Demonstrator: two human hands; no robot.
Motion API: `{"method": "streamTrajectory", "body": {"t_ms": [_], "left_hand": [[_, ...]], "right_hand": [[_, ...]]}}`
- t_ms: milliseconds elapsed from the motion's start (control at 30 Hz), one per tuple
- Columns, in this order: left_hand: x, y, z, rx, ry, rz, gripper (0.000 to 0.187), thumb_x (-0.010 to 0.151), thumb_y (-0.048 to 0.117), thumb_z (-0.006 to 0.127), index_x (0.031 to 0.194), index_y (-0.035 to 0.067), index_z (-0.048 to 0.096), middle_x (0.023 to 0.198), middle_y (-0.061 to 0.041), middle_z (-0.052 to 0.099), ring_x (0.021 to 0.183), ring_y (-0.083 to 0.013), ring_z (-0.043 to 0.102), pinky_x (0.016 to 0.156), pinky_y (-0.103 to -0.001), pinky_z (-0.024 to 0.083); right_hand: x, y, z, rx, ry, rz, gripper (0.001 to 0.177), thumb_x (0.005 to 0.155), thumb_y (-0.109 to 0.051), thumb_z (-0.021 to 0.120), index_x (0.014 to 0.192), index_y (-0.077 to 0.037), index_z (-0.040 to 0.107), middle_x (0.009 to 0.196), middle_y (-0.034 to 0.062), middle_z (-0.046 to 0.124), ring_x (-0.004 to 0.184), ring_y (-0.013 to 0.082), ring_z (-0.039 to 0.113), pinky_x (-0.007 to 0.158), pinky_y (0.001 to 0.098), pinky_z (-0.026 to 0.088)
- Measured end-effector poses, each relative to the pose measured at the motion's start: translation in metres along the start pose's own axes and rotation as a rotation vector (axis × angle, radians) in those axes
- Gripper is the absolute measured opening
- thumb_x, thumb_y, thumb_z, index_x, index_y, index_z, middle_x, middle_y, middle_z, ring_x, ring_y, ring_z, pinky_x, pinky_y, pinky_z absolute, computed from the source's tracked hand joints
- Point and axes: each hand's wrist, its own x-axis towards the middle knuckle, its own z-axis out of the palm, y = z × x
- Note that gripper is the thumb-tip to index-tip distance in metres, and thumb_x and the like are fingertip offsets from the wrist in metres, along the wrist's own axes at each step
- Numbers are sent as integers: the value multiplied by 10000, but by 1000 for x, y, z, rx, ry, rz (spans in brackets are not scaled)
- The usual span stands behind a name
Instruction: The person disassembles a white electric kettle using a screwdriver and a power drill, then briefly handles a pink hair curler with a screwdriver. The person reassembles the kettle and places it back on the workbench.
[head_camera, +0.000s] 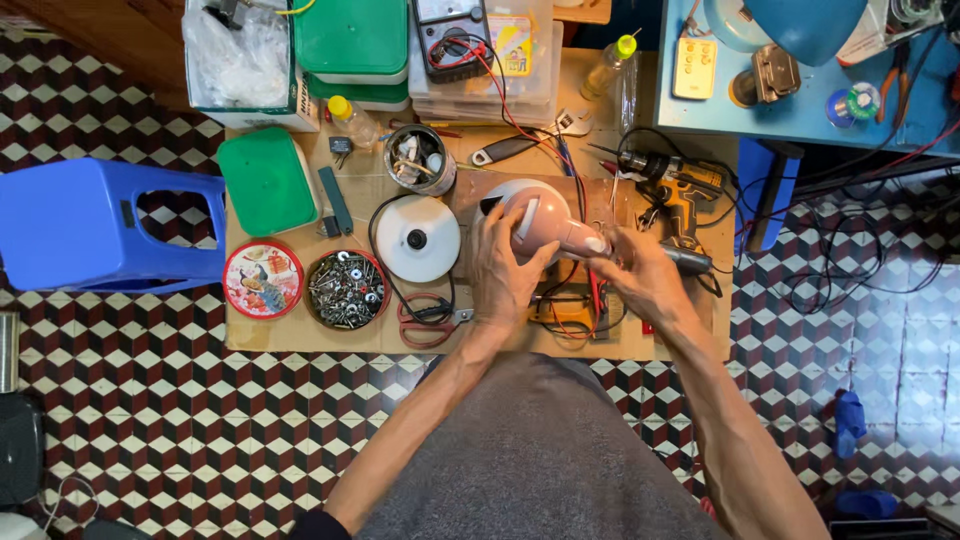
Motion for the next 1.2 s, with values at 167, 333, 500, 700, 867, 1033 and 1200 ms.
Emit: {"method": "streamTrajectory", "body": {"t_ms": [167, 333, 500, 700, 867, 1033, 1200], "left_hand": [[-8, -6, 33, -68, 135, -87, 507, 820, 256, 863, 1179, 16, 596, 1454, -247, 508, 1298, -387, 507, 1086, -466, 419], [-6, -5, 48, -85, 185, -178, 444, 802, 231, 862, 1120, 40, 619, 1497, -234, 500, 1281, -363, 551, 1048, -449, 466], [-18, 25, 50, 26, 185, 21, 308, 919, 95, 781, 1160, 46, 595, 1552, -223, 497, 1461, -369, 519, 1085, -424, 517], [-23, 45, 20, 63, 143, 159, 636, 960, 102, 754, 1528, 46, 476, 1625, -282, 387, 1452, -416, 485, 1145, -415, 510], [-13, 46, 28, -262, 143, -123, 693, 987, 292, 700, 1539, -21, 421, 1485, -195, 577, 1346, -288, 613, 1078, -336, 513], [18, 32, 35, -485, 41, -222, 679, 1053, 509, 549, 1495, -6, 554, 1528, -182, 603, 1383, -278, 606, 1128, -314, 468], [39, 19, 26, -513, -89, -315, 718, 979, 614, 474, 1400, 54, 632, 1593, -115, 491, 1349, -278, 617, 1069, -353, 517]], "right_hand": [[2, 36, 27, 479, -58, 156, 450, 888, -130, 788, 1312, -36, 669, 1060, 22, 752, 922, 79, 667, 794, 237, 555], [8, 50, 23, 506, -108, 162, 440, 891, -147, 814, 1301, -24, 712, 995, 32, 722, 873, 78, 613, 764, 250, 520], [6, 42, 24, 634, -125, 73, 435, 900, -151, 783, 1305, -41, 670, 1083, 2, 736, 957, 64, 655, 848, 241, 553], [-2, 30, -2, 398, -45, -174, 328, 1039, -200, 665, 1318, -29, 644, 1165, 109, 694, 1064, 222, 690, 913, 323, 534], [-4, 26, -38, -33, -45, -305, 293, 1023, -196, 577, 1279, -85, 665, 1056, 161, 726, 926, 329, 718, 787, 401, 561], [14, 22, -45, -307, -151, -422, 225, 1012, -227, 579, 1173, -123, 697, 934, 132, 729, 798, 332, 714, 670, 444, 558], [22, 21, -46, -469, -180, -504, 188, 990, -190, 580, 1122, -113, 690, 856, 129, 721, 710, 326, 709, 583, 455, 547]]}}
